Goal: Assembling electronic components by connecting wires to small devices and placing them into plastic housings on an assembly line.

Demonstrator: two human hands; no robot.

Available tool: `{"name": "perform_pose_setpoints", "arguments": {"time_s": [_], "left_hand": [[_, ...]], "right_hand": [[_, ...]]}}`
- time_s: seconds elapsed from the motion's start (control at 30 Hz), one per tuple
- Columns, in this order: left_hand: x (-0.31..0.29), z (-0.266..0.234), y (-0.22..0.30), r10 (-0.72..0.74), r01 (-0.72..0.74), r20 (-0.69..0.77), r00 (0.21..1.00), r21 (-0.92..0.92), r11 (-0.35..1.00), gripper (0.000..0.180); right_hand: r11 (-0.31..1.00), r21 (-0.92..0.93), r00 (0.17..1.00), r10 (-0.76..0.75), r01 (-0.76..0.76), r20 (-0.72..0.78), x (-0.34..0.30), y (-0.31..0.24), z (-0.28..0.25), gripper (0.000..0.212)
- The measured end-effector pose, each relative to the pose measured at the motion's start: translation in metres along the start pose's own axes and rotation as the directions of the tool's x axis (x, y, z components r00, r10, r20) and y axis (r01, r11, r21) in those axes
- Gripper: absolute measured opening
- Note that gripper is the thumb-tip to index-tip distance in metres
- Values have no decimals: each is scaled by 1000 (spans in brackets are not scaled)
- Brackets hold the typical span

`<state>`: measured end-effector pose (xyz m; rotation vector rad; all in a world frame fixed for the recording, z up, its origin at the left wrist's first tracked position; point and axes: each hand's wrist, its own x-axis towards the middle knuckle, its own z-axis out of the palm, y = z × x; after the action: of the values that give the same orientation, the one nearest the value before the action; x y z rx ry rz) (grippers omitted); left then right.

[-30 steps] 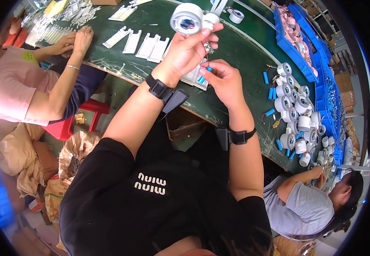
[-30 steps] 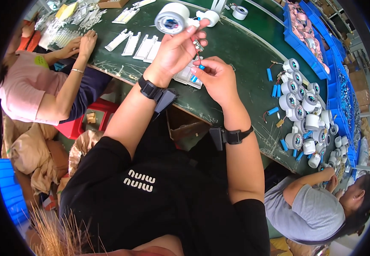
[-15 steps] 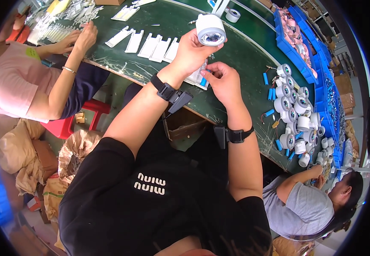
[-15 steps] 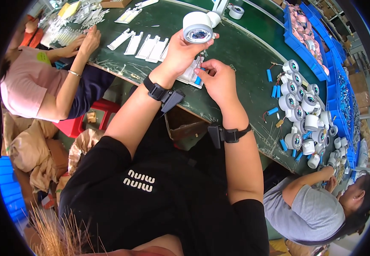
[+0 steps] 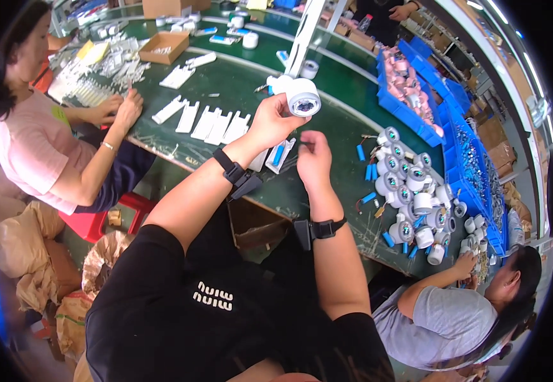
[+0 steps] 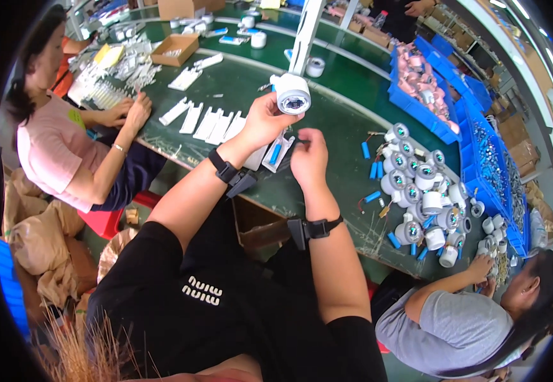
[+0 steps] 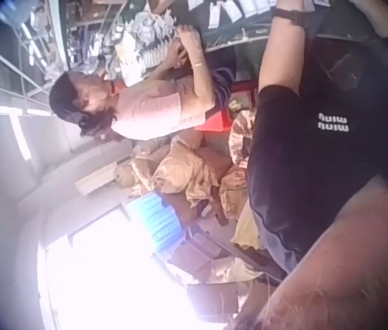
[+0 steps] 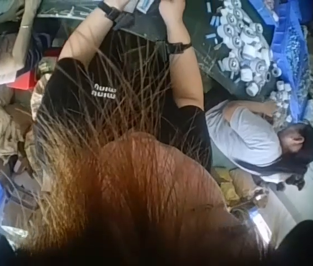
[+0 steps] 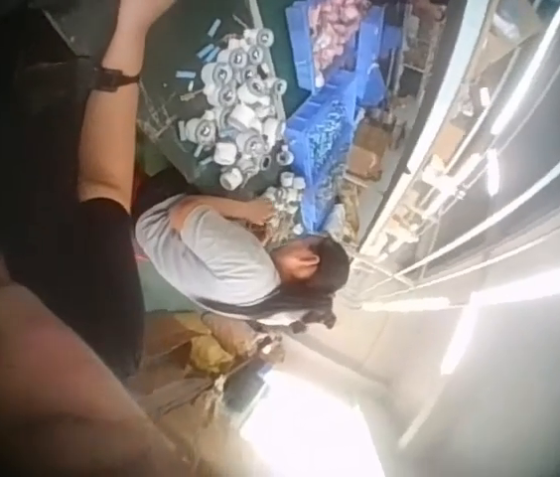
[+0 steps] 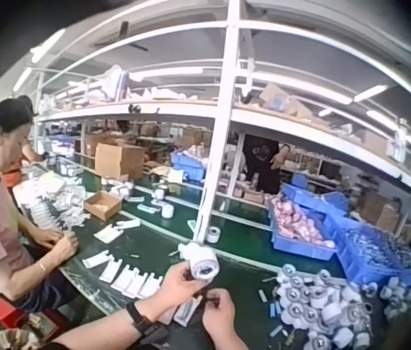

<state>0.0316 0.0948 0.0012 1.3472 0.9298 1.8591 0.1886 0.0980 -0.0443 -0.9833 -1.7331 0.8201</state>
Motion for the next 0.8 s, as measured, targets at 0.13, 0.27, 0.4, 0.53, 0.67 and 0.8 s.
{"name": "perform_pose_setpoints", "arguments": {"time_s": [0.13, 0.27, 0.4, 0.53, 0.67, 0.8], "left_hand": [[58, 44, 6, -280, 252, 53, 959, 301, 920, 24], [136, 78, -16, -391, 385, -44, 919, 299, 873, 27], [190, 72, -44, -344, 368, -140, 928, 223, 903, 25], [202, 65, -52, -414, 428, -109, 904, 185, 885, 20], [171, 51, -34, -297, 267, 37, 954, 343, 901, 20], [108, -13, 4, -143, -201, 479, 866, 595, 778, 22]], "right_hand": [[952, 301, 939, 156, -59, -308, 19, 26, -19, 37], [889, 458, 892, 184, 28, -413, 22, 22, -16, 38], [886, 463, 887, 186, 35, -422, 23, 16, -12, 32], [852, 524, 866, 276, -19, -417, 23, 18, -15, 29], [825, 563, 863, 314, -42, -395, 22, 26, -14, 28], [790, 613, 909, 247, 11, -335, 22, 27, -11, 22]]}}
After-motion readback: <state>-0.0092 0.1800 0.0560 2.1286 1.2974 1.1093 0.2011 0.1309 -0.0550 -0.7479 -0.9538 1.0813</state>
